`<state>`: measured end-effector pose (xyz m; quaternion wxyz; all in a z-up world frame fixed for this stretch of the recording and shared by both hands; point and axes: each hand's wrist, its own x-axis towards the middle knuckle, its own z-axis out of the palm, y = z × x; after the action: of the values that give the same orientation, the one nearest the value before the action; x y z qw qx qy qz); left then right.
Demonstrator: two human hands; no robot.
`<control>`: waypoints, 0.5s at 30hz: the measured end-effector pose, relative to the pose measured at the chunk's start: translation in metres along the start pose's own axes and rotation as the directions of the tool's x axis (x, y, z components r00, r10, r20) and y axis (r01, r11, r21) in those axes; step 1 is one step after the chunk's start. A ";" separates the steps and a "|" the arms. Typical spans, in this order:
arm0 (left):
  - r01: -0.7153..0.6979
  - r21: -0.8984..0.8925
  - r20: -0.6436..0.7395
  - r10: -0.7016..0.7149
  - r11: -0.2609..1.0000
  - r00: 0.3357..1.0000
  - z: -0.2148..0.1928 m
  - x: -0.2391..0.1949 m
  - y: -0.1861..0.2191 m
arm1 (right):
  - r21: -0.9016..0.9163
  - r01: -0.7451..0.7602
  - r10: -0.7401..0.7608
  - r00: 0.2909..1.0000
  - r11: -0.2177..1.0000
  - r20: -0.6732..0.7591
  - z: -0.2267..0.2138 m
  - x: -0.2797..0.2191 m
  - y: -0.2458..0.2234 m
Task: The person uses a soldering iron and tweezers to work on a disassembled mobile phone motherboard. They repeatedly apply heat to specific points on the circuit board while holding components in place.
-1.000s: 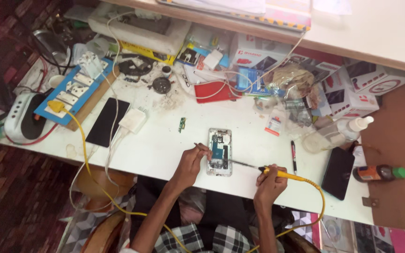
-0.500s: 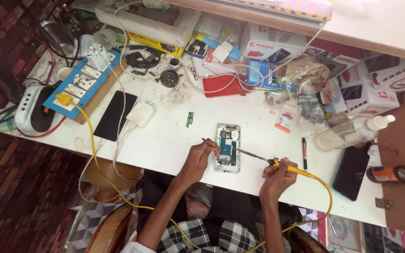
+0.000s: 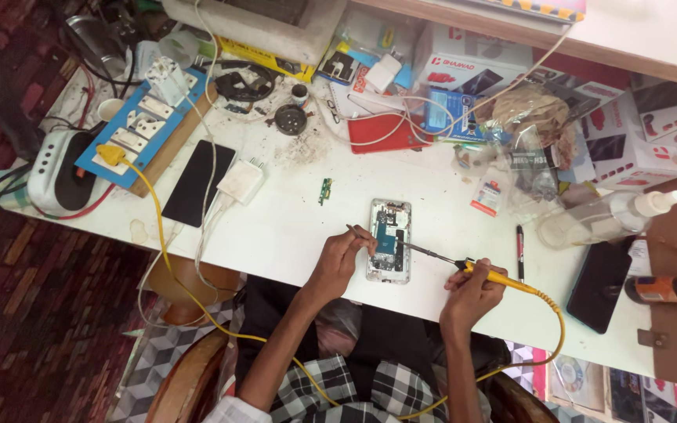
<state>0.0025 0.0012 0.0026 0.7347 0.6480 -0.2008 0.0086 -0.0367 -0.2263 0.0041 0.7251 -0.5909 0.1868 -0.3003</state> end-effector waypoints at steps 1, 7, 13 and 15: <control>0.013 0.012 -0.004 -0.013 1.000 1.000 -0.001 -0.001 0.000 | -0.015 -0.008 0.008 1.000 1.000 -0.007 0.001 -0.001 0.000; 0.015 0.057 -0.007 -0.015 0.998 1.000 0.001 -0.003 0.001 | -0.033 0.020 -0.020 1.000 0.999 0.001 0.001 -0.002 -0.001; -0.014 0.041 -0.002 0.015 0.999 1.000 0.001 -0.003 0.001 | -0.069 -0.030 0.026 0.998 0.997 -0.059 0.003 -0.005 -0.006; -0.008 0.092 -0.010 0.009 0.996 1.000 0.001 -0.002 0.001 | -0.067 -0.039 0.033 0.996 0.997 -0.086 0.003 -0.005 -0.006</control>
<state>-0.0001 0.0011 0.0034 0.7049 0.6803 -0.1992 0.0244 -0.0397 -0.2215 0.0103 0.7011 -0.5986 0.2383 -0.3054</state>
